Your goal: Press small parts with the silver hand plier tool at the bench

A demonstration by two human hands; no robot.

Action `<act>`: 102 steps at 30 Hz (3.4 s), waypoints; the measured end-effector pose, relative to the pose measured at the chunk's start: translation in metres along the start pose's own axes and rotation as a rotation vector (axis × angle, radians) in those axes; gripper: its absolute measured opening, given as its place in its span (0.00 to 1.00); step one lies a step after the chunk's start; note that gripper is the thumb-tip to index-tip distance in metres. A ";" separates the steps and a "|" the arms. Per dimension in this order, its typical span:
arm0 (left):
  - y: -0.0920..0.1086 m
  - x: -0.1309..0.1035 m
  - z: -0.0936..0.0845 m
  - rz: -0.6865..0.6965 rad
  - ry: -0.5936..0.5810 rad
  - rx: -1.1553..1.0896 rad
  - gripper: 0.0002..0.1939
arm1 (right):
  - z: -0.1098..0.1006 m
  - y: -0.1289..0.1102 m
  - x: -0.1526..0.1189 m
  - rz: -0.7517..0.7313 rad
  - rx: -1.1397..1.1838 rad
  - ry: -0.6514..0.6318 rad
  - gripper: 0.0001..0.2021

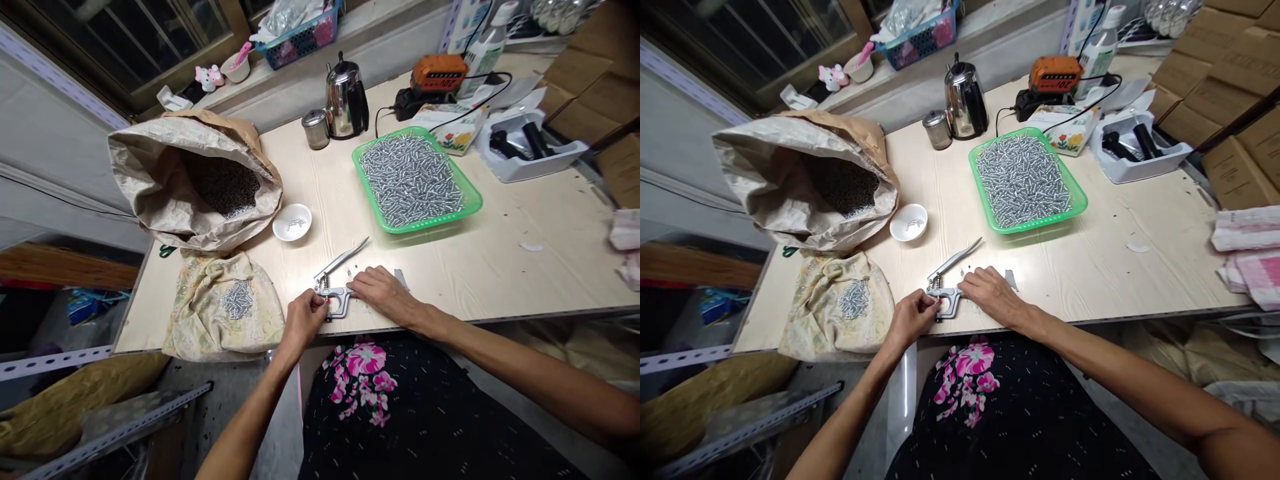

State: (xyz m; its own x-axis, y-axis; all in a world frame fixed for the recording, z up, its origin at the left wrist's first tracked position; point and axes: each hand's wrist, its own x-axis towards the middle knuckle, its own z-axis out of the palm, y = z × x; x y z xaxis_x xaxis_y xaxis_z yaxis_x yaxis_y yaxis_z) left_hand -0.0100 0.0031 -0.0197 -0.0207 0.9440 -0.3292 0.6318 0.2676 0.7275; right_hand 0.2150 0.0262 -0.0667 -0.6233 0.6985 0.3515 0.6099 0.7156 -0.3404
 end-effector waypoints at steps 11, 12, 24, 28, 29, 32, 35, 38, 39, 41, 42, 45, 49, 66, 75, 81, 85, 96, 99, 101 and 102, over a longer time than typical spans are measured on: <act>0.005 -0.019 0.015 0.153 0.118 0.148 0.05 | -0.013 0.021 0.023 0.063 -0.074 0.006 0.12; 0.005 -0.019 0.015 0.138 0.114 0.142 0.06 | -0.013 0.025 0.028 0.063 -0.114 0.000 0.12; 0.008 -0.040 0.020 0.227 0.330 0.073 0.04 | -0.016 0.031 0.068 -0.030 -0.126 -0.100 0.12; 0.015 -0.049 0.042 0.455 0.106 0.015 0.07 | -0.018 0.049 0.060 -0.030 -0.140 -0.152 0.09; 0.017 -0.047 0.049 0.494 0.030 0.001 0.07 | -0.017 0.051 0.059 -0.040 -0.142 -0.164 0.08; 0.019 -0.034 0.066 0.556 -0.101 -0.017 0.08 | -0.014 0.054 0.060 -0.061 -0.128 -0.197 0.08; 0.017 -0.023 0.074 0.548 -0.126 -0.052 0.07 | -0.013 0.059 0.067 -0.103 -0.088 -0.230 0.09; 0.015 -0.020 0.075 0.535 -0.116 -0.090 0.07 | -0.013 0.066 0.074 -0.127 -0.025 -0.223 0.09; 0.015 -0.021 0.075 0.535 -0.113 -0.090 0.07 | -0.013 0.067 0.075 -0.117 -0.008 -0.217 0.08; 0.016 -0.023 0.075 0.547 -0.111 -0.076 0.07 | -0.014 0.067 0.077 -0.089 -0.008 -0.214 0.08; 0.017 -0.024 0.074 0.558 -0.115 -0.069 0.07 | -0.015 0.065 0.077 -0.074 -0.028 -0.210 0.07; 0.021 -0.030 0.065 0.566 -0.070 -0.087 0.06 | -0.022 0.052 0.072 -0.046 -0.115 -0.159 0.07; 0.019 -0.036 0.038 0.408 0.263 -0.053 0.04 | -0.035 0.028 0.051 -0.041 -0.060 -0.118 0.09; 0.018 -0.006 -0.001 0.024 0.029 0.384 0.07 | 0.007 0.010 0.006 0.035 0.124 -0.071 0.07; 0.033 0.019 -0.006 -0.054 -0.141 0.564 0.10 | 0.008 0.011 0.005 0.009 0.135 -0.017 0.08; 0.029 0.016 -0.016 0.261 -0.271 0.925 0.07 | 0.009 0.011 0.003 0.016 0.184 0.022 0.08; 0.025 0.017 -0.038 0.406 -0.240 1.042 0.08 | 0.013 0.009 0.002 0.050 0.229 0.062 0.08; 0.084 0.111 -0.085 0.328 0.143 1.022 0.11 | 0.045 0.018 -0.006 0.036 0.132 0.143 0.09; 0.083 0.114 -0.096 0.265 0.126 0.966 0.14 | 0.040 0.018 -0.007 -0.002 0.145 0.123 0.10; 0.074 0.103 -0.114 0.241 0.177 0.932 0.13 | 0.037 0.019 -0.008 -0.012 0.157 0.098 0.10; 0.067 0.095 -0.125 0.220 0.201 0.916 0.13 | 0.037 0.019 -0.009 -0.012 0.158 0.100 0.11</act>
State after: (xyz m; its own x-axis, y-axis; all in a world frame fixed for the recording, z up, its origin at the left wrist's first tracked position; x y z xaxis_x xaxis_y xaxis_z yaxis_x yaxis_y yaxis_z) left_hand -0.0660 0.1344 0.0729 0.0923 0.9932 -0.0704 0.9954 -0.0940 -0.0200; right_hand 0.2142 0.0342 -0.1086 -0.5736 0.6916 0.4390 0.5130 0.7210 -0.4658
